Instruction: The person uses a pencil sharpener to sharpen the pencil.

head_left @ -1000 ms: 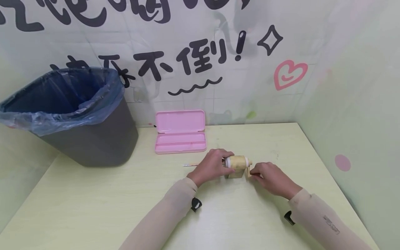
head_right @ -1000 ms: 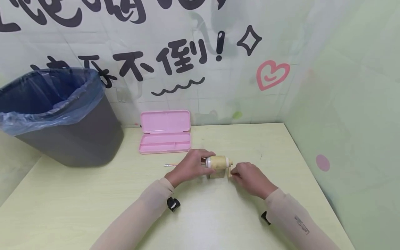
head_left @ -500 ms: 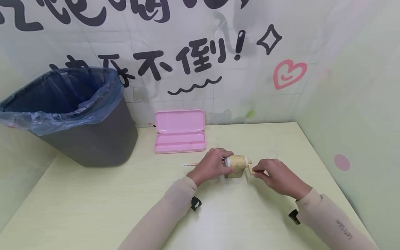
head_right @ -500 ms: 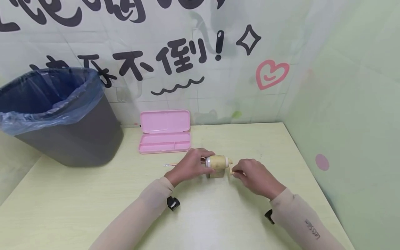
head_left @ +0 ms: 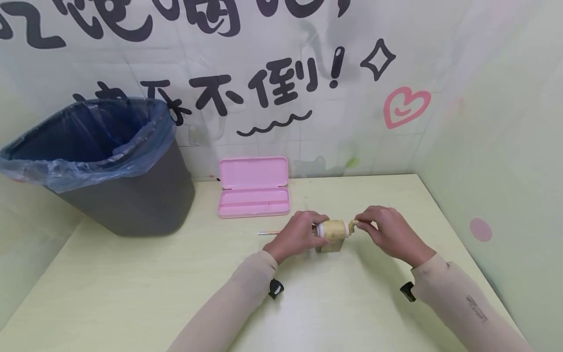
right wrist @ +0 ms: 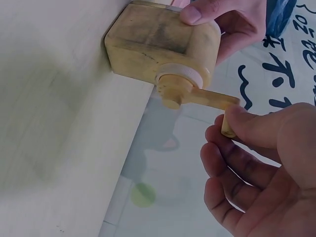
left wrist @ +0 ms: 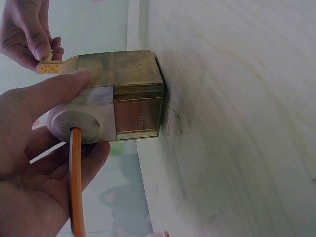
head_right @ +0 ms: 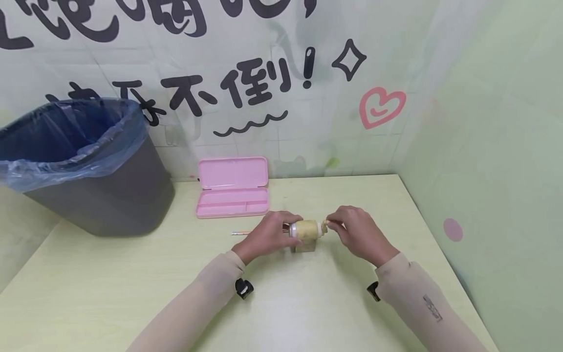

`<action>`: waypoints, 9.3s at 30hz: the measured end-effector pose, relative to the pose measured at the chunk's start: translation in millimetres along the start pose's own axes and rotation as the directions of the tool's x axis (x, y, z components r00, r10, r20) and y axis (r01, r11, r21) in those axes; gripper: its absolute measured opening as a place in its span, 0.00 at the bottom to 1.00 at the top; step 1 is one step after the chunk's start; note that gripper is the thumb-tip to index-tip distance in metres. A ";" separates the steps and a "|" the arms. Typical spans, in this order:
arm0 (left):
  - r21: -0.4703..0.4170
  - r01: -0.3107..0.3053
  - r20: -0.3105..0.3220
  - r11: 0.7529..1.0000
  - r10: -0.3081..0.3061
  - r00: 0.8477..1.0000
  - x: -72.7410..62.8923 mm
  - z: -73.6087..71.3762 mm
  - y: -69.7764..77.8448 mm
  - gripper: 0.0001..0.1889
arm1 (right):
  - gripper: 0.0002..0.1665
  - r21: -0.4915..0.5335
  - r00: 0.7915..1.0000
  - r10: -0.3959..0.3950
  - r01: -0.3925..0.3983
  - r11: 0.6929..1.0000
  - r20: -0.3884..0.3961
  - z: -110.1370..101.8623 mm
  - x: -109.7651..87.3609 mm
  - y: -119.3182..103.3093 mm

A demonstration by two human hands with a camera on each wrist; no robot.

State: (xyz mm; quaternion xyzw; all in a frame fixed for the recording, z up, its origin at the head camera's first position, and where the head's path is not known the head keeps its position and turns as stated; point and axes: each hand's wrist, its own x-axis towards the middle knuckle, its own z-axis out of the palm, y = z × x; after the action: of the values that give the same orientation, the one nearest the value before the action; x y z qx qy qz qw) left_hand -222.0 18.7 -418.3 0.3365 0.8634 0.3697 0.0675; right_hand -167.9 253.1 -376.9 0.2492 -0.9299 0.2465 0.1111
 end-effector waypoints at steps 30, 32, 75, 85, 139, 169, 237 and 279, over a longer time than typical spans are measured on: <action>0.002 -0.004 0.005 1.000 0.004 1.000 0.3 0.8 0.2 0.25 | 0.07 0.012 0.994 0.110 -0.110 0.994 0.014 23.3 26.4 29.5; 0.001 -0.007 0.006 1.000 0.007 1.000 0.2 1.1 0.1 0.26 | 0.07 0.019 0.990 0.133 -0.133 0.991 0.037 26.4 26.3 32.5; -0.015 0.005 0.004 1.000 -0.005 1.000 0.0 -0.2 3.3 0.27 | 0.04 0.182 0.906 0.318 -0.375 0.909 0.278 52.3 2.4 39.5; 0.000 0.019 0.008 1.000 -0.019 1.000 -0.6 0.5 2.6 0.27 | 0.04 0.188 0.916 0.287 -0.345 0.920 0.280 50.6 -10.4 31.7; 0.028 -0.012 0.009 1.000 0.011 1.000 -0.2 0.1 4.2 0.25 | 0.05 0.227 0.963 0.136 -0.190 0.955 0.233 0.1 -19.4 6.4; 0.021 -0.023 0.006 1.000 0.023 1.000 1.8 0.7 2.6 0.24 | 0.09 0.186 0.964 0.253 -0.265 0.946 0.086 5.9 27.2 25.1; -0.012 0.000 -0.031 1.000 0.000 1.000 -0.9 1.9 0.4 0.25 | 0.05 0.154 0.928 0.228 -0.282 0.947 0.296 35.9 -17.0 14.3; 0.010 0.018 -0.017 1.000 -0.018 1.000 -0.3 0.9 0.9 0.25 | 0.06 0.207 0.973 0.199 -0.219 0.953 0.115 -4.5 13.2 15.7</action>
State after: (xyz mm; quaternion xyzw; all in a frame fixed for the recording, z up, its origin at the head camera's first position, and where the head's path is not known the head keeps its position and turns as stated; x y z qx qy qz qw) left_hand -221.0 19.5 -418.3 0.3260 0.8688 0.3675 0.0616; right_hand -186.9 261.9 -375.0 0.1712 -0.9225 0.3456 0.0132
